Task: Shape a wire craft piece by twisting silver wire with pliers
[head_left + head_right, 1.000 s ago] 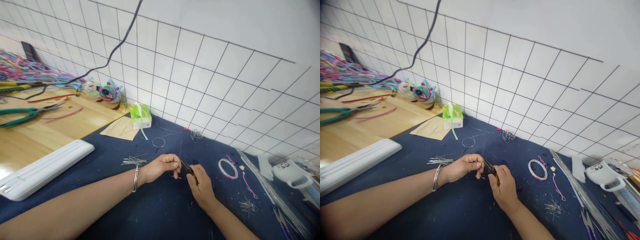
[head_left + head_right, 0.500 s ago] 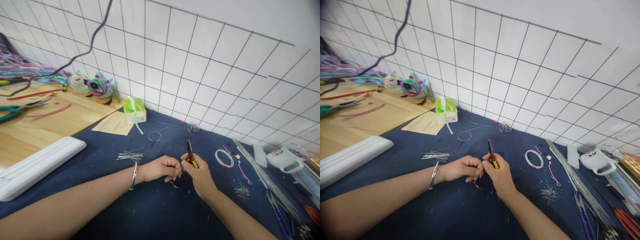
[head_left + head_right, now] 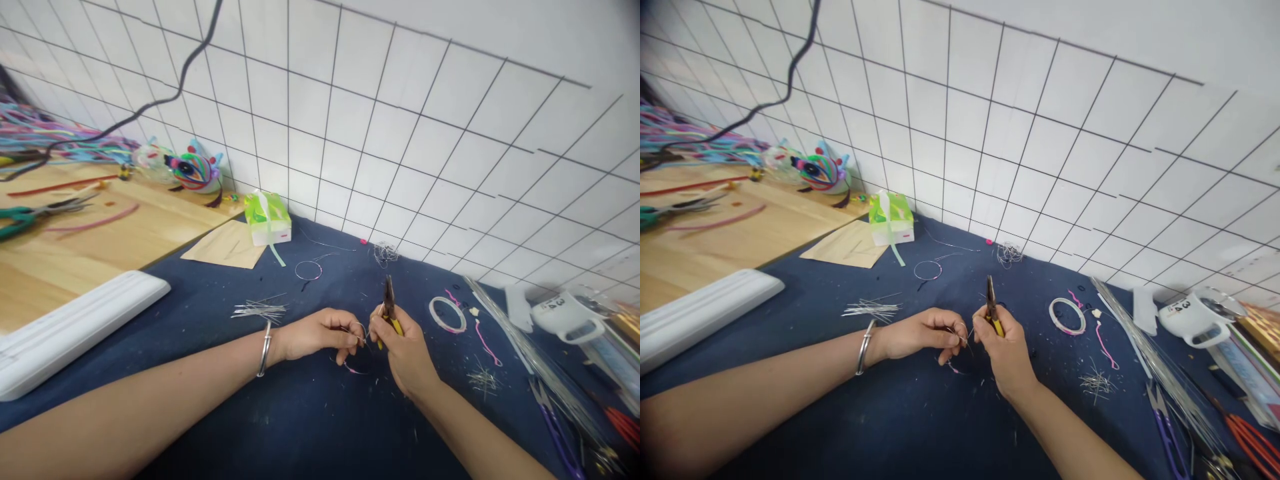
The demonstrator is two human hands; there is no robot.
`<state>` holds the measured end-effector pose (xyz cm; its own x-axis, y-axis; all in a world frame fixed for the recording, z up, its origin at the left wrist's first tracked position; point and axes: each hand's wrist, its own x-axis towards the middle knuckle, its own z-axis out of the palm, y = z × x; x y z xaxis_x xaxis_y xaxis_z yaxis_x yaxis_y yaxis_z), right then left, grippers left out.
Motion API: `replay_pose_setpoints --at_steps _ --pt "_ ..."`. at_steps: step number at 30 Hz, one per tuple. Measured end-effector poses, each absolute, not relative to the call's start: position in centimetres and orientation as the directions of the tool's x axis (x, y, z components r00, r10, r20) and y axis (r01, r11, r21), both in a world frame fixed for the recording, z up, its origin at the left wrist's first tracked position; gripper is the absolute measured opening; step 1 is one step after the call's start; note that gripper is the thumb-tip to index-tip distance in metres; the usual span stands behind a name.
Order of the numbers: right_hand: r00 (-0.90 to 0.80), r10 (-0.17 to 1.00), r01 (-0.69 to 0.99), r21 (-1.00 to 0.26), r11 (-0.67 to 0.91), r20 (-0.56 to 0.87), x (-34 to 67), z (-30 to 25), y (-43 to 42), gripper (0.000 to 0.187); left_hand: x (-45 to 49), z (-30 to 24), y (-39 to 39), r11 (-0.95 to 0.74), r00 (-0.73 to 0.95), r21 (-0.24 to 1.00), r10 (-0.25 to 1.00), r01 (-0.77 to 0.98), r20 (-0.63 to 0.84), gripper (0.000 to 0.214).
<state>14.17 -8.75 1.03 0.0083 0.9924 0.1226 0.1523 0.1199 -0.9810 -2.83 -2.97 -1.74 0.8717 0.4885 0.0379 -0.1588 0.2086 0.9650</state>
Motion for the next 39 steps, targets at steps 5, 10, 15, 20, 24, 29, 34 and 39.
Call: replay_pose_setpoints --at_steps 5,10,15,20,24,29,34,39 --pt "0.014 0.992 0.149 -0.981 0.12 0.124 14.3 1.0 -8.8 0.014 -2.8 -1.7 -3.0 0.216 0.869 0.963 0.493 -0.164 0.037 0.017" --pt "0.023 0.995 0.129 -0.987 0.096 0.099 14.0 0.8 -8.8 0.014 -2.7 -1.8 -3.0 0.216 0.861 0.963 0.508 -0.159 0.028 0.023" --pt "0.007 0.998 0.077 -0.995 0.059 0.06 13.6 0.3 -8.8 0.015 -2.8 -1.6 -3.0 0.213 0.873 0.968 0.488 -0.136 0.016 0.024" --pt "-0.01 0.999 0.059 -0.997 0.051 0.05 13.2 0.2 -8.8 0.013 -2.8 -1.6 -3.0 0.205 0.88 0.972 0.474 -0.111 0.001 0.025" --pt "-0.007 0.999 0.06 -0.997 0.049 0.048 13.3 0.4 -8.7 0.013 -2.7 -1.7 -2.9 0.218 0.866 0.968 0.5 -0.123 -0.002 0.024" --pt "-0.012 0.998 0.056 -0.997 0.055 0.054 13.2 0.6 -8.7 0.012 -2.7 -1.8 -2.9 0.224 0.837 0.968 0.547 -0.118 -0.024 0.023" --pt "-0.029 0.998 0.078 -0.995 0.059 0.057 13.1 0.6 -8.7 0.013 -2.7 -1.7 -2.9 0.21 0.816 0.973 0.576 -0.097 -0.043 0.023" --pt "-0.034 0.998 0.134 -0.989 0.065 0.061 12.9 0.6 -8.6 0.015 -2.6 -1.6 -2.9 0.205 0.81 0.975 0.585 -0.085 -0.052 0.023"
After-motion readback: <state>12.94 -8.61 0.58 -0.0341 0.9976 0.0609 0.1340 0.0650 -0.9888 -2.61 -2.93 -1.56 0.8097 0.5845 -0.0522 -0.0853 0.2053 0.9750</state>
